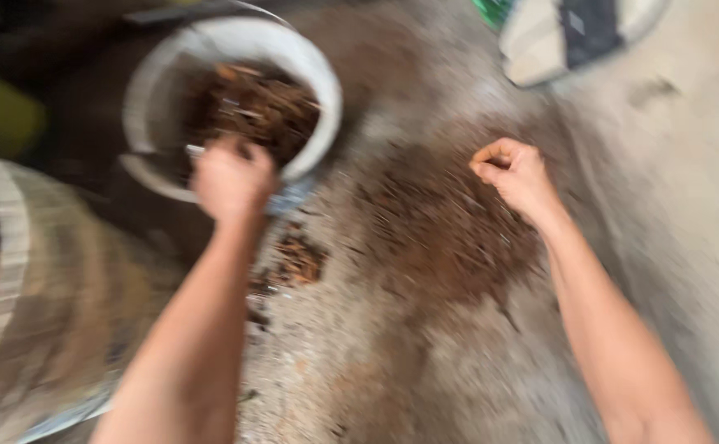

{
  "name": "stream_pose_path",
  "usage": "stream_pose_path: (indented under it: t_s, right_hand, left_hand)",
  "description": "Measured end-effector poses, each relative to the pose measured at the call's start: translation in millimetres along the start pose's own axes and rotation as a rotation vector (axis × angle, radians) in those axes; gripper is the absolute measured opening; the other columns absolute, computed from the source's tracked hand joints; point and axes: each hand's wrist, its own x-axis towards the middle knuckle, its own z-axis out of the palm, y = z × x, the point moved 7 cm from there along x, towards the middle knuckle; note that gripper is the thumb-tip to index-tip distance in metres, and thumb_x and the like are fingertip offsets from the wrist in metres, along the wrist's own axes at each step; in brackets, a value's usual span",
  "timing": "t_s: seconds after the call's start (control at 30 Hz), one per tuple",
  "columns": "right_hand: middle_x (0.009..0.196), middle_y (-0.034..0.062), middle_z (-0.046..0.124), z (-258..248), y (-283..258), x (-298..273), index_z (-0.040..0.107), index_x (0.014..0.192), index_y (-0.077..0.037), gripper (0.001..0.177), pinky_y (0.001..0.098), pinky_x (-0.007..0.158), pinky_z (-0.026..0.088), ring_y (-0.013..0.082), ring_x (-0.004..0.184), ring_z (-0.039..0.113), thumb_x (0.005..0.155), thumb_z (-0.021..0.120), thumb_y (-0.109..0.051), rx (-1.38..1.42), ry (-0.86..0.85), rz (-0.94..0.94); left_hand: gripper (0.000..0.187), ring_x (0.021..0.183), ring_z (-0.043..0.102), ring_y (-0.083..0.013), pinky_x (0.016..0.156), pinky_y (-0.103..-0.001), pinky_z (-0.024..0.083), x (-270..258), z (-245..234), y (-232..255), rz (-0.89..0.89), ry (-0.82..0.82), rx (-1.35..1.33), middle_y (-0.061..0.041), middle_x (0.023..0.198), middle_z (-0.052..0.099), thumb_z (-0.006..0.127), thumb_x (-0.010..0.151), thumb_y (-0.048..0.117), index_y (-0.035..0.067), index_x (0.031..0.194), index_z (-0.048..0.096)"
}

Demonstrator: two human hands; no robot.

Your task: The person sorts through a pile of rusty nails and hardware on the floor by hand, separating fasteners into smaller piles and gathering the nails together.

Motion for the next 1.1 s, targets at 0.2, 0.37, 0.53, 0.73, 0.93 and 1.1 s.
stream_pose_path:
  t_s: [0.2, 0.37, 0.53, 0.73, 0.93, 1.1]
  right_hand:
    - [0.113, 0.0059, 0.077, -84, 144, -96, 0.079, 0.100, -0.011, 0.011, 0.0363, 0.090, 0.056, 0.0199, 0.100, 0.073, 0.089, 0.077, -0.010, -0.726, -0.071, 0.373]
    - [0.118, 0.0062, 0.075, -64, 169, -129, 0.074, 0.114, -0.014, 0.023, 0.0382, 0.096, 0.055, 0.0219, 0.103, 0.072, 0.090, 0.074, -0.017, -0.677, -0.103, 0.385]
    - [0.112, 0.0074, 0.079, -58, 154, -122, 0.078, 0.107, -0.015, 0.021, 0.0385, 0.095, 0.059, 0.0183, 0.098, 0.074, 0.090, 0.079, -0.028, -0.733, -0.155, 0.302]
    - [0.110, -0.0009, 0.074, -77, 37, -69, 0.079, 0.086, -0.014, 0.010, 0.0368, 0.082, 0.054, 0.0131, 0.074, 0.067, 0.082, 0.081, -0.023, -0.545, -0.068, 0.106]
    - [0.086, 0.0065, 0.071, 0, -137, -24, 0.066, 0.093, -0.004, 0.019, 0.0284, 0.073, 0.051, 0.0117, 0.078, 0.064, 0.103, 0.074, -0.017, -0.288, 0.085, -0.500]
    - [0.096, 0.0060, 0.065, 71, -177, 4, 0.060, 0.110, -0.006, 0.014, 0.0251, 0.067, 0.055, 0.0113, 0.079, 0.060, 0.104, 0.069, -0.016, 0.107, 0.032, -0.395]
  left_hand:
    - [0.019, 0.089, 0.068, -0.0396, 0.073, -0.051, 0.055, -7, -3, 11, 0.127, 0.063, 0.054, -0.017, 0.092, 0.074, 0.066, 0.087, 0.026, 0.009, 0.088, 0.076]
    - [0.021, 0.090, 0.067, -0.0396, 0.076, -0.050, 0.054, -8, 0, 8, 0.033, 0.006, 0.065, -0.018, 0.091, 0.072, 0.064, 0.090, 0.027, 0.008, 0.088, 0.073]
    - [0.021, 0.089, 0.067, -0.0394, 0.076, -0.051, 0.054, -7, 0, 6, 0.039, 0.025, 0.073, -0.018, 0.092, 0.072, 0.065, 0.089, 0.027, 0.008, 0.089, 0.074]
    - [0.020, 0.090, 0.068, -0.0380, 0.077, -0.051, 0.054, -7, -2, 8, 0.034, 0.048, 0.035, -0.015, 0.095, 0.073, 0.066, 0.086, 0.028, 0.010, 0.090, 0.075]
    - [0.022, 0.092, 0.068, -0.0366, 0.077, -0.050, 0.054, -6, -5, 9, 0.037, 0.049, 0.067, -0.013, 0.097, 0.073, 0.066, 0.085, 0.029, 0.011, 0.091, 0.076]
    - [0.024, 0.097, 0.067, -0.0338, 0.083, -0.049, 0.054, -4, -3, 6, 0.002, -0.011, 0.045, -0.010, 0.102, 0.073, 0.063, 0.086, 0.028, 0.012, 0.096, 0.077]
